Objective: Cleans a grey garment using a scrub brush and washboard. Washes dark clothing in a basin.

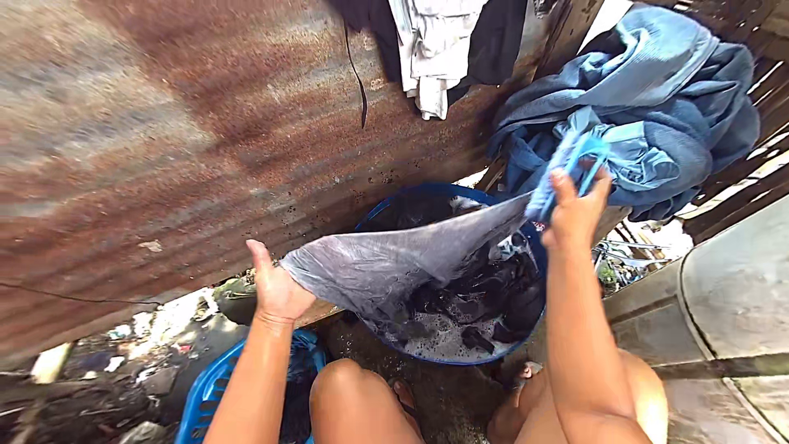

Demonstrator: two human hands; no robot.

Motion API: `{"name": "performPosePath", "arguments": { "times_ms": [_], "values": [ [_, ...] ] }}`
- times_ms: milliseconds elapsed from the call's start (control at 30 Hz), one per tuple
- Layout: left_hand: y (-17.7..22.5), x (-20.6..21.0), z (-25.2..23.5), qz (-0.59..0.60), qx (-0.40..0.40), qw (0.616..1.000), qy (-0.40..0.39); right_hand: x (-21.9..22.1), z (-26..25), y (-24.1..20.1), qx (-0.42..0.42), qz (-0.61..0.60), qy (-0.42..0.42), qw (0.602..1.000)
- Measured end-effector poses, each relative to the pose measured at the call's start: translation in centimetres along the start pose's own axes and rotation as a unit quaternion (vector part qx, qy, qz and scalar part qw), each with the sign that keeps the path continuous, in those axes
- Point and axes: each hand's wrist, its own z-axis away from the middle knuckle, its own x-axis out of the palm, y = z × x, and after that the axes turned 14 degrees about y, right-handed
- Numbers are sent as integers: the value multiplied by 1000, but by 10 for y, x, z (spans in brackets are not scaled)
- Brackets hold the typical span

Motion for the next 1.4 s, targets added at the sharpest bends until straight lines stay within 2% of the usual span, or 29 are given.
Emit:
{"name": "performPosePath", "arguments": {
  "times_ms": [100, 167, 233, 300, 367, 467, 533, 600, 633, 667, 767, 833, 900, 933, 1000, 1067, 1100, 1167, 1233, 1300, 1333, 1400],
  "values": [
    [21, 3, 5, -12, 25, 994, -110, 18, -35, -36, -95, -49, 35, 994],
    [13, 2, 2, -45, 42, 992, -114, 46, -56, -38, -148, -83, 44, 985],
    [-12, -7, -3, -91, 34, 995, -26, 78, -66, -13, -158, -39, 9, 987],
    [-43, -24, -14, -156, -34, 982, 101, 108, -50, 27, -109, 110, -60, 986],
    [-73, -46, -26, -159, -123, 952, 232, 135, 11, 61, -27, 255, -157, 954],
    [-103, -72, -38, -94, -168, 921, 338, 159, 164, 95, -10, 303, -380, 874],
    [-105, -76, -42, -64, -168, 909, 376, 152, 253, 111, -40, 307, -538, 784],
    [-107, -82, -44, -45, -170, 898, 403, 136, 281, 125, -67, 332, -624, 705],
    [-109, -87, -44, -37, -173, 896, 408, 128, 270, 137, -81, 354, -613, 702],
    [-110, -91, -45, -35, -176, 896, 407, 122, 244, 152, -96, 381, -574, 718],
    [-111, -92, -47, -44, -191, 888, 415, 103, 127, 188, -58, 510, -425, 746],
    [-111, -93, -49, -49, -192, 888, 414, 94, 71, 208, -46, 557, -313, 768],
    [-114, -97, -50, -48, -184, 886, 422, 106, 78, 213, -13, 569, -250, 783],
    [-115, -97, -50, -46, -180, 884, 429, 116, 108, 207, -21, 552, -258, 793],
    [-117, -95, -53, -45, -172, 882, 436, 131, 208, 186, -76, 475, -367, 796],
    [-117, -95, -52, -47, -162, 886, 433, 132, 291, 156, -101, 390, -534, 744],
    [-118, -97, -51, -52, -153, 887, 433, 133, 299, 145, -98, 374, -587, 712],
    [-117, -97, -48, -66, -152, 886, 432, 133, 258, 153, -97, 398, -584, 700],
    [-117, -97, -49, -73, -158, 881, 439, 126, 176, 181, -97, 474, -482, 730],
    [-117, -96, -52, -80, -161, 880, 439, 115, 93, 205, -56, 541, -362, 758],
    [-117, -96, -53, -84, -158, 880, 440, 115, 71, 213, -43, 559, -319, 764],
    [-121, -97, -53, -85, -157, 878, 444, 124, 89, 212, -26, 567, -277, 775]
  ]
}}
